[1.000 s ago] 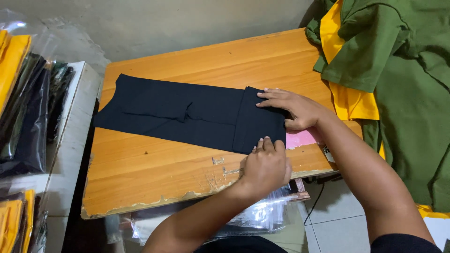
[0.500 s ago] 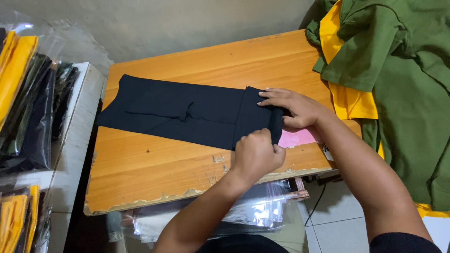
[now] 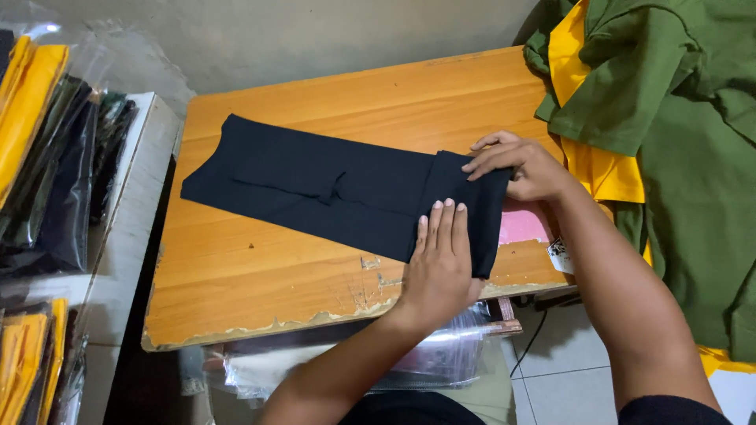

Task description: Folding a black t-shirt and placing it into a clear plastic adhesive bag.

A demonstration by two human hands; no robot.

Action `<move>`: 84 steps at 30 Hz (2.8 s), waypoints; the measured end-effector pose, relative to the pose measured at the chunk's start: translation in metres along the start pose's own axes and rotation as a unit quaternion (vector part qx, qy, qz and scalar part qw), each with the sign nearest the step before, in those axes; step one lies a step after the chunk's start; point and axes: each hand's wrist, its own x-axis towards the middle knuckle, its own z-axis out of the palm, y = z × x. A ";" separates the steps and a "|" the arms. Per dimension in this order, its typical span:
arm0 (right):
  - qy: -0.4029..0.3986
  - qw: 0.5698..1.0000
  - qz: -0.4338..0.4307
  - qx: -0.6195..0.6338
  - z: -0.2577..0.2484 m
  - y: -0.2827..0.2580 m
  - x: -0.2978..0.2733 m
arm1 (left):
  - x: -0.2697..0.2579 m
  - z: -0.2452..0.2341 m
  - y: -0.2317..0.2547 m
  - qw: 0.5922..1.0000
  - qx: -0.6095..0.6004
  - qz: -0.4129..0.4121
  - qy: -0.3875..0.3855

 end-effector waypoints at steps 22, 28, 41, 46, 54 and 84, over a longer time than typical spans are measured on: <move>0.219 0.944 0.102 0.226 -0.031 0.056 0.003 | 0.045 -0.041 -0.009 0.852 -0.451 -0.254 -0.081; 0.165 0.977 0.129 0.043 -0.025 0.005 0.104 | 0.064 -0.099 -0.039 0.851 -0.475 -0.224 -0.023; -0.038 0.961 0.172 0.211 0.098 -0.010 0.260 | 0.030 -0.122 -0.165 0.579 -0.667 -0.436 0.176; -0.101 0.933 0.253 0.235 0.149 -0.003 0.272 | 0.012 -0.124 -0.204 0.544 -0.658 -0.494 0.167; -0.125 0.936 0.326 0.033 0.157 0.025 0.253 | 0.004 -0.117 -0.252 0.595 -0.552 -0.575 0.103; -0.028 0.941 0.320 0.103 0.128 -0.028 0.153 | 0.007 -0.115 -0.282 0.829 -0.183 -0.527 0.039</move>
